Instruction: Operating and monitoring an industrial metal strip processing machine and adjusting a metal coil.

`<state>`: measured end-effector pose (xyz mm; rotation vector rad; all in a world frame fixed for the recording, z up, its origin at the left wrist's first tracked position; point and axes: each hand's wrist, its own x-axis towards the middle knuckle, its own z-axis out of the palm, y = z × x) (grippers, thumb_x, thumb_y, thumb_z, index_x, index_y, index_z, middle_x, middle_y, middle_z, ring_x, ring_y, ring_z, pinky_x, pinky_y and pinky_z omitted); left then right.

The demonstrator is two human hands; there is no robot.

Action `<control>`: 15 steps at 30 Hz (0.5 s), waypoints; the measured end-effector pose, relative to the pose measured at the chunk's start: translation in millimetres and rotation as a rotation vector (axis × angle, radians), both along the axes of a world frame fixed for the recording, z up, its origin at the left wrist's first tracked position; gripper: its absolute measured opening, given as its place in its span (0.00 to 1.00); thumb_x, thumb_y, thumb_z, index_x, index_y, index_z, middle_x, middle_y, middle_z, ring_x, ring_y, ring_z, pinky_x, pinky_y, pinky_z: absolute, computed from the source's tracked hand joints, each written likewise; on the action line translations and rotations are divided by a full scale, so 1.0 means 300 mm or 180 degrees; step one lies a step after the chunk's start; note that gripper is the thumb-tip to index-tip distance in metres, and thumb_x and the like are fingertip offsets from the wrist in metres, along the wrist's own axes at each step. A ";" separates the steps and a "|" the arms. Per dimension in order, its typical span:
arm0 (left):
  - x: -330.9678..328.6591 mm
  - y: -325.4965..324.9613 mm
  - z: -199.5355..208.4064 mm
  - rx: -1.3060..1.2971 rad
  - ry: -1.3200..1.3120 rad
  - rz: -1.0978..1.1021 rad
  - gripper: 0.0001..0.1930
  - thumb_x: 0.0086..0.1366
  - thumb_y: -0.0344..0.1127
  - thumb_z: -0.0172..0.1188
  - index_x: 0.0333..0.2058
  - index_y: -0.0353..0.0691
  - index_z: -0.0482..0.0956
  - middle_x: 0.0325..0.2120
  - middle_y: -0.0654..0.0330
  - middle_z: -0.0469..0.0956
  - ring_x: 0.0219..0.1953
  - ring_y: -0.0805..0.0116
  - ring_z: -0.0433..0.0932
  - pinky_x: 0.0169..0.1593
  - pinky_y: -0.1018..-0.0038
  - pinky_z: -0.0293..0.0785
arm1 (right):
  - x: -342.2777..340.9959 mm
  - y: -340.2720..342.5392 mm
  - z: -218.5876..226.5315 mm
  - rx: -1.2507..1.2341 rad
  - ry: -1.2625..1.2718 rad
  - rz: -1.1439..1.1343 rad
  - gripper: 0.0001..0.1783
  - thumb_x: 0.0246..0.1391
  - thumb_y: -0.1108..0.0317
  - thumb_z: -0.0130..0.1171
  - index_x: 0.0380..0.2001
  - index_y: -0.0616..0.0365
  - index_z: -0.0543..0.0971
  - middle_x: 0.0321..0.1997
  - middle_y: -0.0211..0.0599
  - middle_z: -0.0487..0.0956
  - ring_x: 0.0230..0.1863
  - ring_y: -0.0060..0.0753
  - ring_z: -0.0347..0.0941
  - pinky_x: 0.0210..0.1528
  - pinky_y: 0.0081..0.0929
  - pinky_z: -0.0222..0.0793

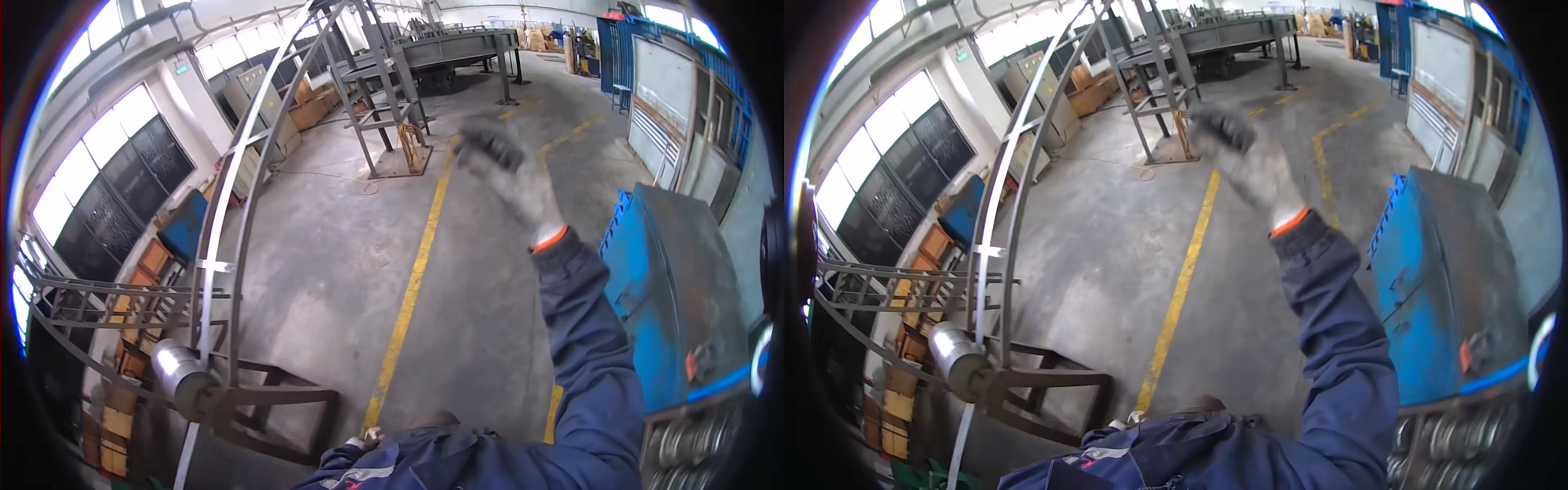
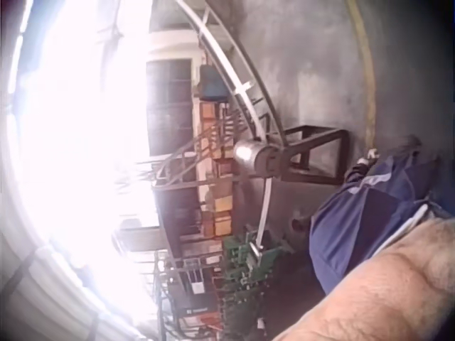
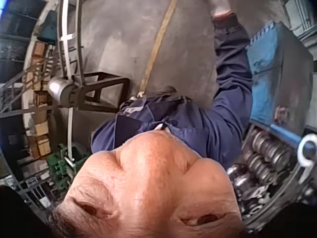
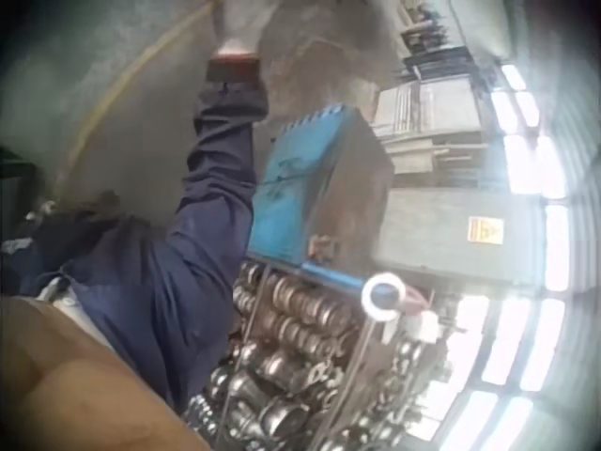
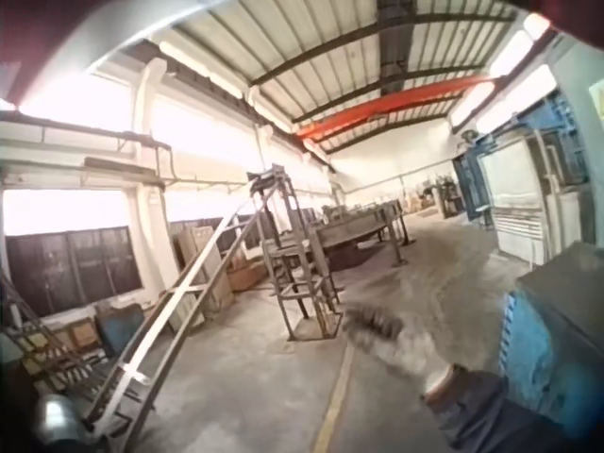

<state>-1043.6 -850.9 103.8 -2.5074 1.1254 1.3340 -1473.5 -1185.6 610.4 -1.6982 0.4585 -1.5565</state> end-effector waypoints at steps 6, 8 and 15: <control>-0.178 -0.658 -0.152 0.0431 -0.0033 -0.0057 0.33 0.50 0.68 0.59 0.37 0.39 0.81 0.19 0.60 0.78 0.22 0.67 0.77 0.30 0.70 0.72 | -0.134 -0.777 -0.320 0.0472 0.0662 -0.0144 0.24 0.54 0.64 0.61 0.51 0.64 0.74 0.45 0.39 0.80 0.45 0.25 0.75 0.50 0.24 0.70; -0.226 -0.930 -0.224 0.0527 -0.0012 -0.0111 0.33 0.51 0.67 0.59 0.37 0.39 0.81 0.19 0.60 0.78 0.22 0.67 0.76 0.30 0.70 0.72 | -0.185 -1.062 -0.381 0.0559 0.0761 -0.0259 0.23 0.54 0.64 0.61 0.51 0.65 0.74 0.44 0.40 0.80 0.45 0.26 0.75 0.49 0.24 0.70; -0.401 -2.026 -0.223 -0.0029 0.0293 -0.0399 0.32 0.52 0.66 0.59 0.39 0.40 0.80 0.20 0.61 0.77 0.22 0.68 0.76 0.29 0.70 0.71 | -0.473 -1.908 -0.483 0.1494 0.0009 -0.0163 0.18 0.57 0.64 0.57 0.47 0.63 0.76 0.36 0.38 0.81 0.36 0.27 0.78 0.38 0.23 0.72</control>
